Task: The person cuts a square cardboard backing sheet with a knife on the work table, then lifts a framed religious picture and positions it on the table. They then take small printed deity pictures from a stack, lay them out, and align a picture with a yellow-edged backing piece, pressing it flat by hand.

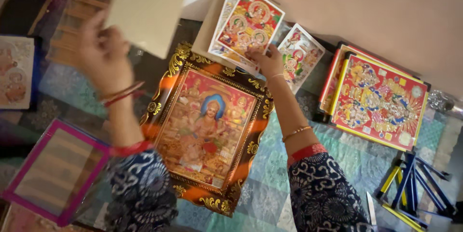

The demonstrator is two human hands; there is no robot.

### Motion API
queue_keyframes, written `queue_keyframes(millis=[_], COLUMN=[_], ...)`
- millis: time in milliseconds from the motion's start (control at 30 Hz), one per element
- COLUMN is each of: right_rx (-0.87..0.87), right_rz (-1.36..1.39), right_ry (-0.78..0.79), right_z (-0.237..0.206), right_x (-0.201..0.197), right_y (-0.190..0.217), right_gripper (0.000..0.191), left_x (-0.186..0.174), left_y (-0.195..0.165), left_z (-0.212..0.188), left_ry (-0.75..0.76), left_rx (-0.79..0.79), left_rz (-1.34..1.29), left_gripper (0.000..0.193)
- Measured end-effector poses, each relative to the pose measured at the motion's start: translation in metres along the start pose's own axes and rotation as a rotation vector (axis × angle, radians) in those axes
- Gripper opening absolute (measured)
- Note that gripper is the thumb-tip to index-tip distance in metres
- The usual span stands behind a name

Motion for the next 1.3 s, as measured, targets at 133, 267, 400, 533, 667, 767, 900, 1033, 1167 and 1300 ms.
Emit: queue_keyframes(millis=[133,267,400,533,667,767,900,1033,1167,1300], right_rx=[-0.202,-0.451,0.184,0.33,0.448,0.395,-0.284,-0.453,-0.502,-0.532], right_rz=[-0.484,-0.938,-1.198,-1.06,-0.903,-1.005,-1.206,-1.448,-1.403,-1.383], right_ry=[-0.271,-0.537,-0.444,-0.503,-0.495,-0.472,-0.217,0.055,0.034,-0.009], right_z=[-0.004,-0.027,-0.021,-0.016,-0.011,-0.009,-0.004,-0.003,-0.007,-0.013], right_x=[-0.041,-0.109,-0.139,-0.137,-0.137,-0.132,-0.087,-0.057,-0.059,-0.067], right_y=[0.004,0.013,-0.034,-0.044,-0.047,-0.039,-0.012,-0.012,-0.004,-0.004], right_gripper=[0.055,0.072,0.111,0.143,0.149,0.149,0.092,0.096,0.097,0.085], left_x=[-0.06,-0.096,-0.092,-0.072,-0.06,-0.057,-0.044,-0.035,-0.027,-0.024], left_y=[-0.014,0.0,0.02,0.036,0.019,0.022,0.011,0.004,0.001,0.006], left_z=[-0.031,-0.086,-0.154,-0.217,-0.236,-0.252,-0.26,-0.263,-0.264,-0.267], left_ry=[-0.069,-0.149,-0.087,-0.088,0.052,0.048,0.039,0.051,0.079,0.076], left_rx=[-0.092,-0.332,-0.543,-0.772,-0.528,-0.699,-0.765,-0.89,-0.885,-0.892], left_rz=[-0.007,-0.077,-0.263,-0.215,-0.131,-0.166,-0.234,-0.201,-0.264,-0.274], left_gripper=[0.034,0.035,0.035,0.038,0.037,0.037,0.038,0.037,0.037,0.036])
Point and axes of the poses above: each hand's wrist, its own z-axis towards the middle knuckle, its own x-axis out of the palm, y = z × x, the point moved 7 cm from there along z, towards the middle knuckle, and after that the axes turned 4 degrees about -z, right-handed, at the moved point
